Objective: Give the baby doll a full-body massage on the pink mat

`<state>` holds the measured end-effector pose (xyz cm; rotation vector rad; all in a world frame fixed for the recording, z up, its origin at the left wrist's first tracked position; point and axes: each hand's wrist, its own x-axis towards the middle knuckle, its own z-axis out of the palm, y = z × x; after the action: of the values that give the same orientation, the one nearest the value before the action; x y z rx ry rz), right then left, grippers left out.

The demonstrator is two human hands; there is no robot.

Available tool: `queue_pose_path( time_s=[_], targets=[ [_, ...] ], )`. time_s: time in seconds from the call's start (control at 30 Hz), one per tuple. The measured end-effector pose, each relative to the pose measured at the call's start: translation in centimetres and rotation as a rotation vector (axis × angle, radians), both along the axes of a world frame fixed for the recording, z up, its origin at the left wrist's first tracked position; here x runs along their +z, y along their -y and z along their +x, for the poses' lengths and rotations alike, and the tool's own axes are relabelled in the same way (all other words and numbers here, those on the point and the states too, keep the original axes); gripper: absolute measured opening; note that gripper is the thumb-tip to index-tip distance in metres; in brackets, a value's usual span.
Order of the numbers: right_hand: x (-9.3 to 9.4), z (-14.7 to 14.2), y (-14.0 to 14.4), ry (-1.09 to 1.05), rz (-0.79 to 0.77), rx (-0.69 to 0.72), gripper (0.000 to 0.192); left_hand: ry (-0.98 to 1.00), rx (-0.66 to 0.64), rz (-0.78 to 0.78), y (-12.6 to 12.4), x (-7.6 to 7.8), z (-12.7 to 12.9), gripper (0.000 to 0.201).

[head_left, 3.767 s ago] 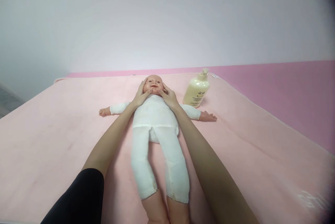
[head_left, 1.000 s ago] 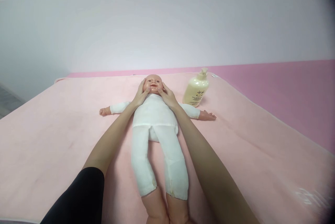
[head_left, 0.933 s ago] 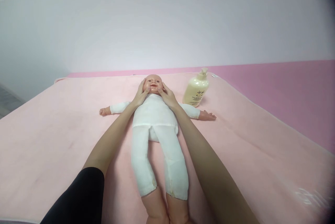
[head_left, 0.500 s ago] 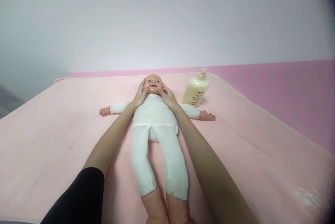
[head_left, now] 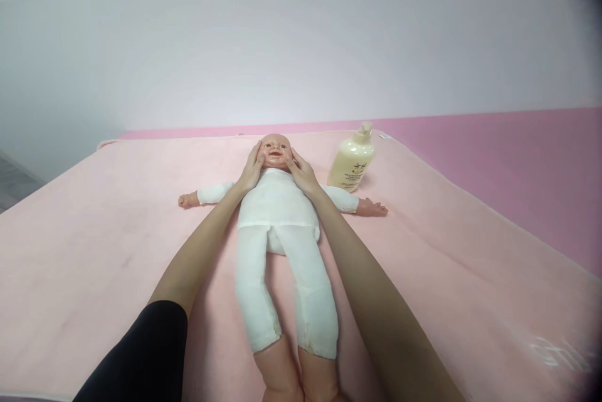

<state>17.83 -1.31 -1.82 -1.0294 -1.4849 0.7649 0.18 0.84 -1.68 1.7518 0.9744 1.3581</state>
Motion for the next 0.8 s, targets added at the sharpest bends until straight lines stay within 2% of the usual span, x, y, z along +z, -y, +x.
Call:
queue_pose_path(
  time_s=[0.2, 0.5, 0.8],
  targets=[
    [0.1, 0.1, 0.2, -0.007, 0.006, 0.011, 0.092, -0.009, 0.010, 0.052, -0.6, -0.4, -0.1, 0.071],
    [-0.1, 0.0, -0.1, -0.028, 0.004, -0.010, 0.089, -0.067, 0.037, 0.129, -1.1, -0.5, -0.3, 0.087],
    [-0.3, -0.1, -0.3, -0.040, 0.015, -0.022, 0.098, 0.031, -0.046, 0.054, -1.0, -0.4, -0.6, 0.074]
  ],
)
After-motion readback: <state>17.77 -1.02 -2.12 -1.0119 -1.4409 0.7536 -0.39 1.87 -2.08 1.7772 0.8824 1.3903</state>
